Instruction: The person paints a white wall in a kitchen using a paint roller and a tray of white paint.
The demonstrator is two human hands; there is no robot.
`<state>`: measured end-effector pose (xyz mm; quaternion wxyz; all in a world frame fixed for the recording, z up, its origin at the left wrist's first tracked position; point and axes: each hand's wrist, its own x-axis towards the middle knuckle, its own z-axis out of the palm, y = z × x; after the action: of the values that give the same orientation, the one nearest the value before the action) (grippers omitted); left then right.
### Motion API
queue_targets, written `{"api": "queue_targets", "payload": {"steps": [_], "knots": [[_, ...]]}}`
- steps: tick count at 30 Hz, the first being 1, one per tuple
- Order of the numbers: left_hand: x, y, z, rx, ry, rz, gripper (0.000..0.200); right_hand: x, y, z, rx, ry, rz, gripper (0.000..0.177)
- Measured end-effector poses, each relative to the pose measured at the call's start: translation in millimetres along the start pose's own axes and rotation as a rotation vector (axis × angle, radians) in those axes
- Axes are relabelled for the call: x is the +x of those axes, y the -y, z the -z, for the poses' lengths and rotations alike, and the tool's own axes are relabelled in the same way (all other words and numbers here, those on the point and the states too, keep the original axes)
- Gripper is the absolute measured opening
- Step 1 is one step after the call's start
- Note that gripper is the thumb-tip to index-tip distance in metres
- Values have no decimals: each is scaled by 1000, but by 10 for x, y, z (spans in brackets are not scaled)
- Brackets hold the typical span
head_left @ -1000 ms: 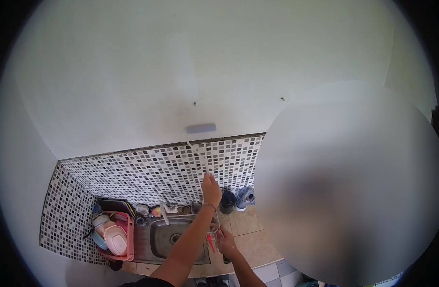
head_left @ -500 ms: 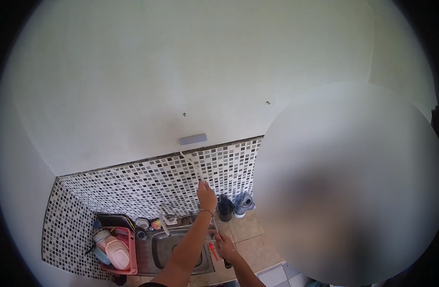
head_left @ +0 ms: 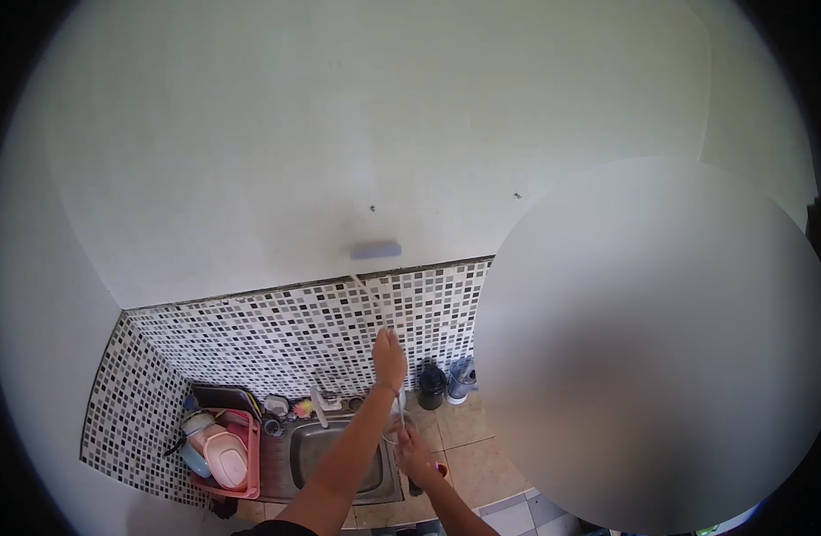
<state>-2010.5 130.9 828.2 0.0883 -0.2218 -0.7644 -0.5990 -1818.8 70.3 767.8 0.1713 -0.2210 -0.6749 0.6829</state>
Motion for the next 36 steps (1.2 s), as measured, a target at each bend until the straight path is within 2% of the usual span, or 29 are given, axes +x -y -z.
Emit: {"api": "queue_targets", "payload": {"steps": [4,7,11,13,15,16,19,22,24,27,31,35,36], "knots": [[-119,133,356,95,-30,41,24,-88,-215,-159,-69,95,-65,37],[43,109,494,140,15,65,27,7,-147,-448,-60,-52,175,38],[273,114,498,167,61,60,23,202,-64,-655,-15,-46,77,38],[420,149,428,138,25,-19,22,386,-270,-636,76,4,34,38],[525,-43,388,107,-1,-56,23,499,-170,-566,232,52,-27,38],[583,-49,313,68,-95,-183,23,539,-77,-522,322,71,-61,39],[606,-135,370,80,17,-41,22,524,9,-516,278,67,0,40],[406,100,406,112,26,-16,21,424,-431,-667,354,76,-33,39],[350,182,396,117,25,20,20,412,-457,-645,340,78,-63,38],[457,52,349,96,29,25,20,436,-253,-549,290,57,-81,39],[654,-99,308,80,-29,-81,21,626,-131,-504,301,53,-50,40],[377,111,272,85,0,29,21,401,-268,-444,146,29,-92,37],[291,153,258,73,27,109,20,364,-400,-404,134,39,-115,36]]}}
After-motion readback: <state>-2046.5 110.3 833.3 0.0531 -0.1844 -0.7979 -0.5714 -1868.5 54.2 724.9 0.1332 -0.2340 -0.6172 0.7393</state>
